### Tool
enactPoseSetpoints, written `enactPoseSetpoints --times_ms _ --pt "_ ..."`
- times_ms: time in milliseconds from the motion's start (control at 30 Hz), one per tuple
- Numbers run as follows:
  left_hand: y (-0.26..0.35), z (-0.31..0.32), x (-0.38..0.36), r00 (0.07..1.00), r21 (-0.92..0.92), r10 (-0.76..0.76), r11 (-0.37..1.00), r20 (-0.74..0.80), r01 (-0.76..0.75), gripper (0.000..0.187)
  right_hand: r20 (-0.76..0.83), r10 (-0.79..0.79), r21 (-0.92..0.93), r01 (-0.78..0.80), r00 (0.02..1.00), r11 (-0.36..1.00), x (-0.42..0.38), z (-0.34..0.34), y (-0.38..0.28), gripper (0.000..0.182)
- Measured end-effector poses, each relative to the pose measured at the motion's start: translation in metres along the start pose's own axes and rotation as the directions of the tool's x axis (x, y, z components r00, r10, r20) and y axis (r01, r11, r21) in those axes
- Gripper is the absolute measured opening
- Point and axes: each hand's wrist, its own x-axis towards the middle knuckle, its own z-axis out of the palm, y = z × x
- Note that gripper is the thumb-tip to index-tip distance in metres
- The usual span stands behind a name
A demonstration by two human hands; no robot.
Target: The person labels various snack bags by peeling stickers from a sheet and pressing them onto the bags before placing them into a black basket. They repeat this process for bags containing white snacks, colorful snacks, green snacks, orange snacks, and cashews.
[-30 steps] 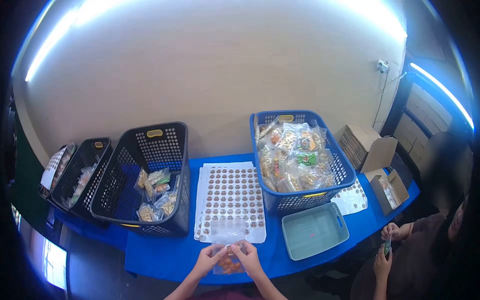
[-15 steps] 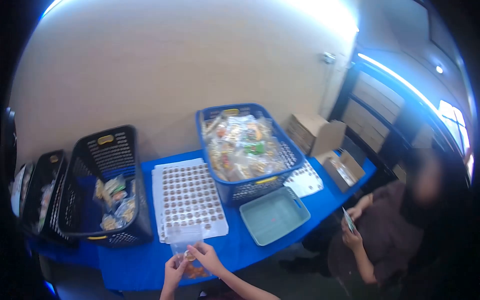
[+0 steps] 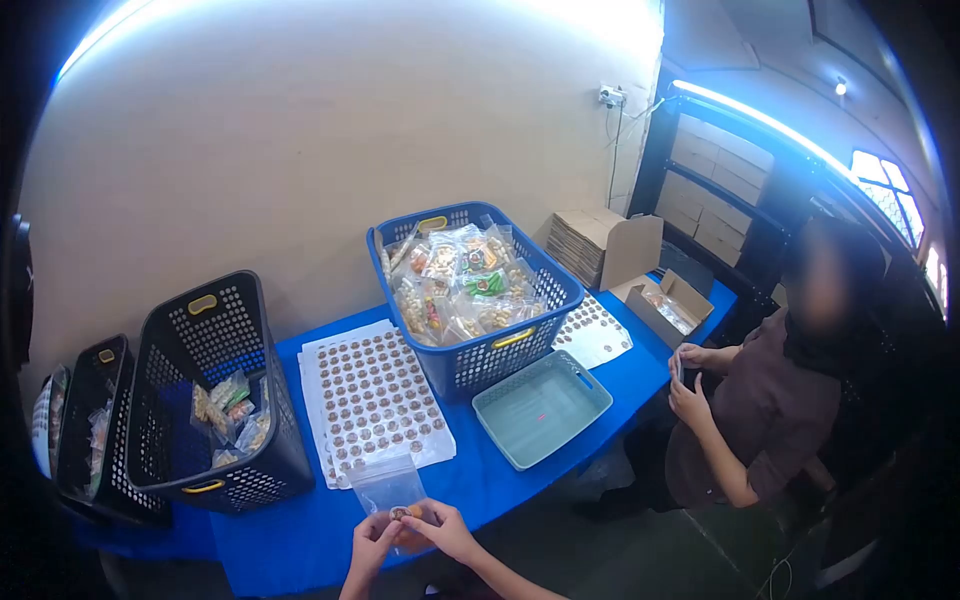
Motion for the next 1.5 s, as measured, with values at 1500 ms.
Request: enactPoseSetpoints --times_ms 1500 --pt "0.013 -0.039 -0.039 0.997 0.168 0.075 0.983 0.002 -0.074 0.018 0.024 -0.032 0.107 0.029 0.999 0.994 -0.029 0.057 0.009 0.012"
